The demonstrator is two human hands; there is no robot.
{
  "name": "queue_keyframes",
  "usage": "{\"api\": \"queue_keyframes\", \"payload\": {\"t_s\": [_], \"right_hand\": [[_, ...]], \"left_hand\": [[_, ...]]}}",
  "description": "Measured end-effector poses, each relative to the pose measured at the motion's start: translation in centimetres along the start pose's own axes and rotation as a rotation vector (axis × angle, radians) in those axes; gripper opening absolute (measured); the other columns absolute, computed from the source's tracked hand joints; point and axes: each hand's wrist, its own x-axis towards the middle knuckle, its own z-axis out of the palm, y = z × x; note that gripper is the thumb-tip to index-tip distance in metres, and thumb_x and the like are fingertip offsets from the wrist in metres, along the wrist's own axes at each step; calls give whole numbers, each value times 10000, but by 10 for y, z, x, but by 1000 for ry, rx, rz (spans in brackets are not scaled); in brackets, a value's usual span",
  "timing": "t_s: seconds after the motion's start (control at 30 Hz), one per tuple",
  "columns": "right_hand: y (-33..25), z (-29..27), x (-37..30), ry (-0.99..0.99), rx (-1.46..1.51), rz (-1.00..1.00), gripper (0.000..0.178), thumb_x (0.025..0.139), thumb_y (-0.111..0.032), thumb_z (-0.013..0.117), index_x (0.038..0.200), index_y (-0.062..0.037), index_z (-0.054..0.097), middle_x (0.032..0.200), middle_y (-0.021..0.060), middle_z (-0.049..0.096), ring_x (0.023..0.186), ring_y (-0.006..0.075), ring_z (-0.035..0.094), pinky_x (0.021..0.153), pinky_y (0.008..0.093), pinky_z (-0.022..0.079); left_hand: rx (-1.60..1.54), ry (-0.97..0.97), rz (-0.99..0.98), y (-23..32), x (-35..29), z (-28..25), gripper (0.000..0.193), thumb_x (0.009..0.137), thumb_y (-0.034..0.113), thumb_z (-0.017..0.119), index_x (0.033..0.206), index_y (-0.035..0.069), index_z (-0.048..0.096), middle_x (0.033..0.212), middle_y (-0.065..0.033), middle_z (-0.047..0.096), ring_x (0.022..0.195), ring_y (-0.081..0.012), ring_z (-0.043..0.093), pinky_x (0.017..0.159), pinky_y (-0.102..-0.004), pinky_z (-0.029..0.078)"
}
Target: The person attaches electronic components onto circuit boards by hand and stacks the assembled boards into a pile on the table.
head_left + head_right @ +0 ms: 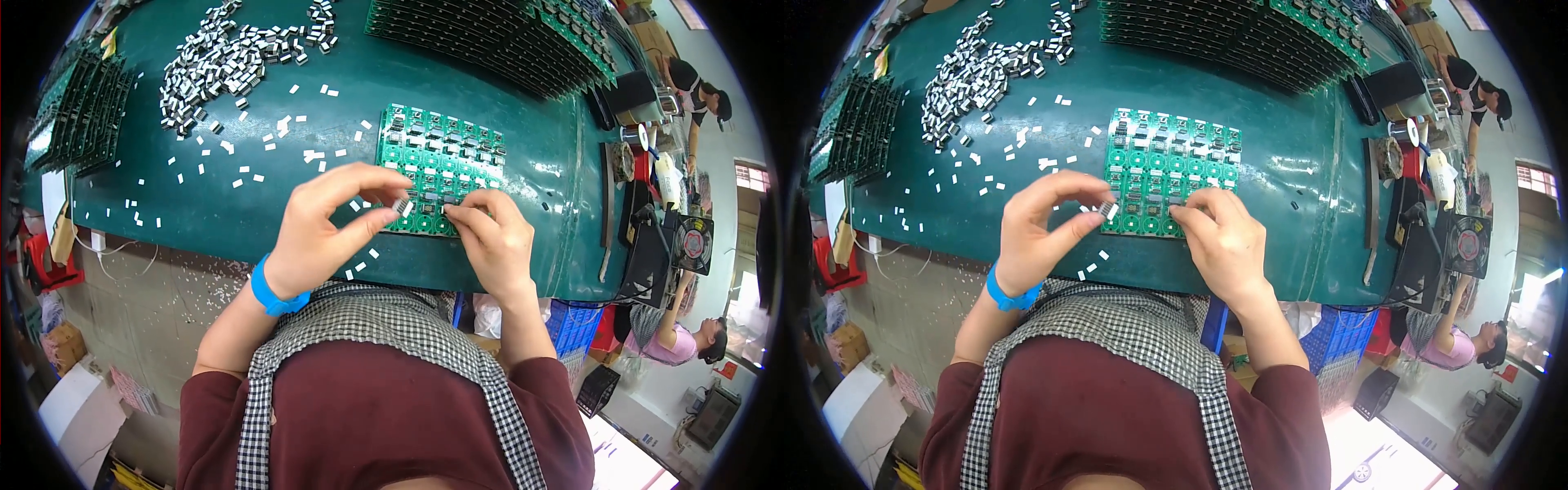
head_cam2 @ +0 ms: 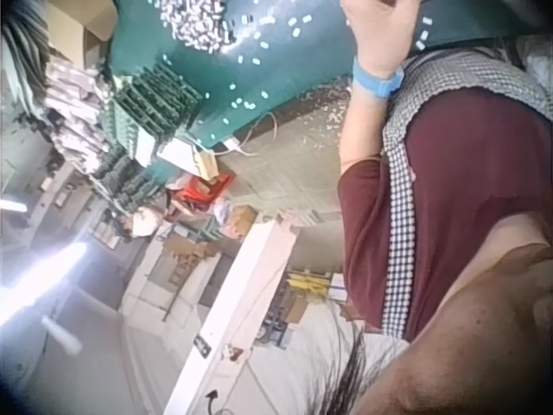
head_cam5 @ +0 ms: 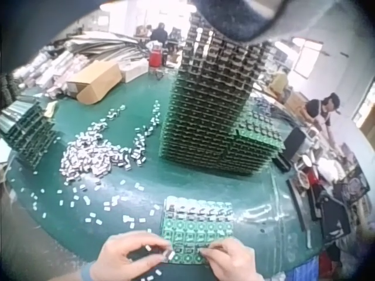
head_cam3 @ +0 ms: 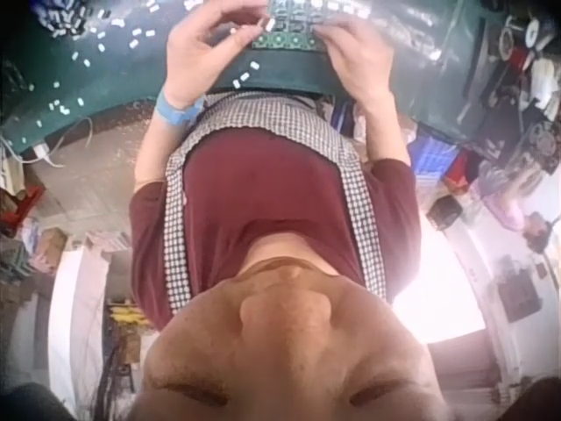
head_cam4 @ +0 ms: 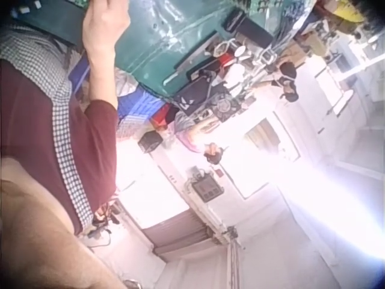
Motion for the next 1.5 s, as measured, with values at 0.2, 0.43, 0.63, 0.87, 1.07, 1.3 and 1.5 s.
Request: {"api": "queue_keyframes", "payload": {"t_s": [0.2, 0.43, 0.63, 0.87, 1.07, 1.3, 1.5], "right_hand": [[-29, -8, 3, -31, 482, 137, 326, 706, 56, 712, 1020, -7, 652, 913, 92, 627, 783, 146, 625, 640, 252, 517], [-43, 16, -6, 89, 1262, 430, 335, 775, 52, 684, 1089, 35, 568, 993, 121, 634, 884, 175, 656, 794, 301, 552], [-41, 16, -7, 224, 716, 70, 328, 704, 39, 735, 1009, 12, 617, 870, 110, 669, 773, 188, 674, 665, 291, 558], [-37, 16, -4, 234, 485, -112, 338, 662, 31, 748, 974, -16, 628, 862, 101, 680, 756, 215, 676, 635, 286, 543], [-35, 15, -3, 246, 549, -126, 290, 641, 42, 753, 902, -16, 638, 836, 98, 672, 755, 217, 674, 625, 290, 547], [-33, 16, -3, 284, 543, -219, 243, 612, 14, 765, 827, -19, 655, 823, 84, 653, 707, 198, 655, 586, 272, 530], [-32, 11, -2, 214, 596, -271, 248, 611, -11, 767, 834, -36, 661, 830, 79, 639, 689, 195, 639, 564, 280, 516]], "left_hand": [[-21, 33, 54, 6, -14, 14, 362, 741, -71, 648, 1089, 19, 612, 935, -102, 665, 849, -207, 654, 746, -296, 522], [95, 51, 199, 4, -17, 20, 314, 729, -61, 673, 1028, 19, 626, 976, -118, 665, 842, -238, 647, 728, -307, 518], [84, -12, 138, 1, -18, 16, 197, 730, -33, 693, 908, 17, 627, 890, -111, 640, 814, -235, 633, 701, -312, 511], [193, 16, 197, 3, -18, 17, 199, 690, -31, 710, 863, 22, 629, 846, -96, 631, 764, -239, 626, 656, -314, 507], [225, 47, 284, 0, -19, 19, 202, 661, -26, 720, 834, 27, 630, 821, -79, 627, 735, -232, 626, 630, -318, 505], [220, 13, 364, 0, -19, 17, 217, 632, -27, 717, 820, 39, 631, 799, -73, 620, 695, -226, 620, 596, -306, 491], [167, -29, 469, -5, -19, 17, 222, 612, 2, 690, 820, 60, 637, 794, -54, 610, 673, -211, 604, 585, -294, 476]]}}
